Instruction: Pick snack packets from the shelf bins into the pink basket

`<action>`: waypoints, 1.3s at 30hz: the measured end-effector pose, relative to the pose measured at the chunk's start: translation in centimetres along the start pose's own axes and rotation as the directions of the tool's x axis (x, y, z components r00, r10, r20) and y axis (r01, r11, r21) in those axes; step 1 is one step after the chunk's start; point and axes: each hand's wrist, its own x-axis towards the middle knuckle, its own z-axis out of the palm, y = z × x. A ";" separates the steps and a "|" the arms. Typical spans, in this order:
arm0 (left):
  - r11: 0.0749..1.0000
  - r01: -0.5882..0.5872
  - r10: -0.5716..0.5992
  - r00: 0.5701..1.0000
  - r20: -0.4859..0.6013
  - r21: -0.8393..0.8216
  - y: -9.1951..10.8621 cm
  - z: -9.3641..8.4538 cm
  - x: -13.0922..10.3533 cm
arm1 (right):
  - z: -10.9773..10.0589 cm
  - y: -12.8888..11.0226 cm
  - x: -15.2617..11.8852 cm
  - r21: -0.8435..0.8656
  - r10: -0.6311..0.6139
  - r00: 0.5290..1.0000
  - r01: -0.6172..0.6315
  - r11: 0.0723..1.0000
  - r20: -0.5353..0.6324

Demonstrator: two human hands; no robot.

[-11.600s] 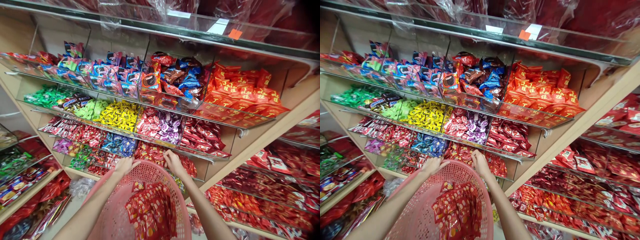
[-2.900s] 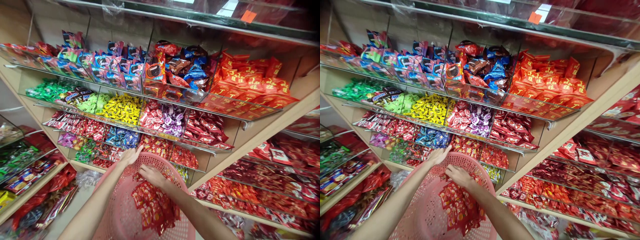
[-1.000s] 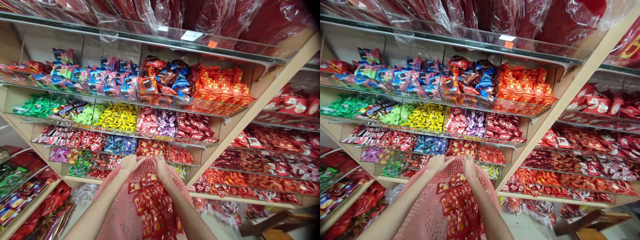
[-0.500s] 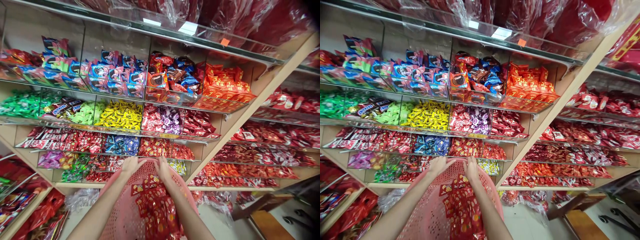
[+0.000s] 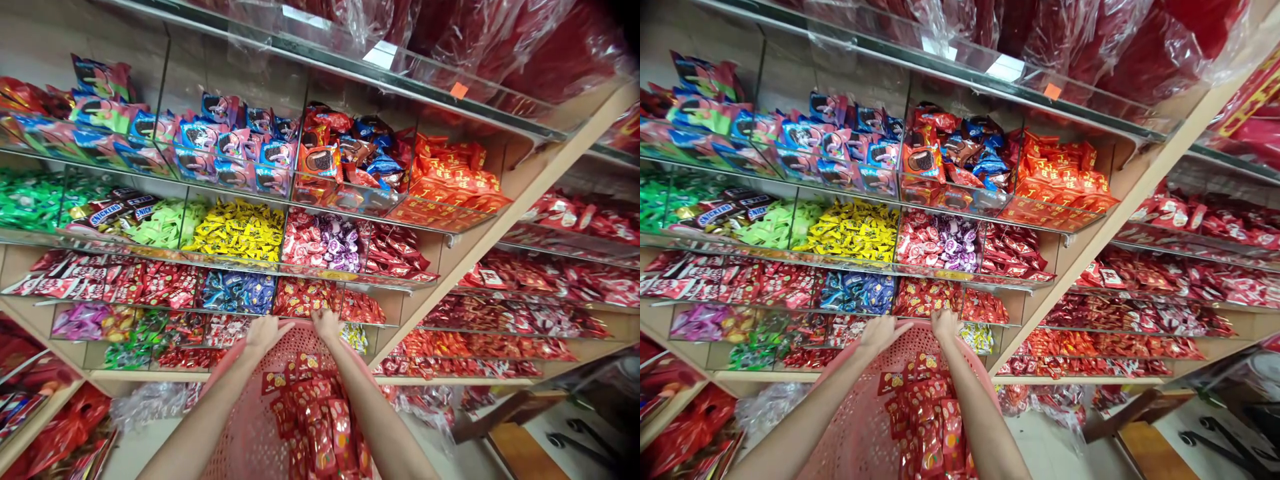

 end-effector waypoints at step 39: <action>1.000 0.005 -0.005 1.000 0.007 0.025 -0.3 0.2 0.0 | -3.5 -0.1 -4.2 0.437 -0.646 0.655 0.485 0.757 0.392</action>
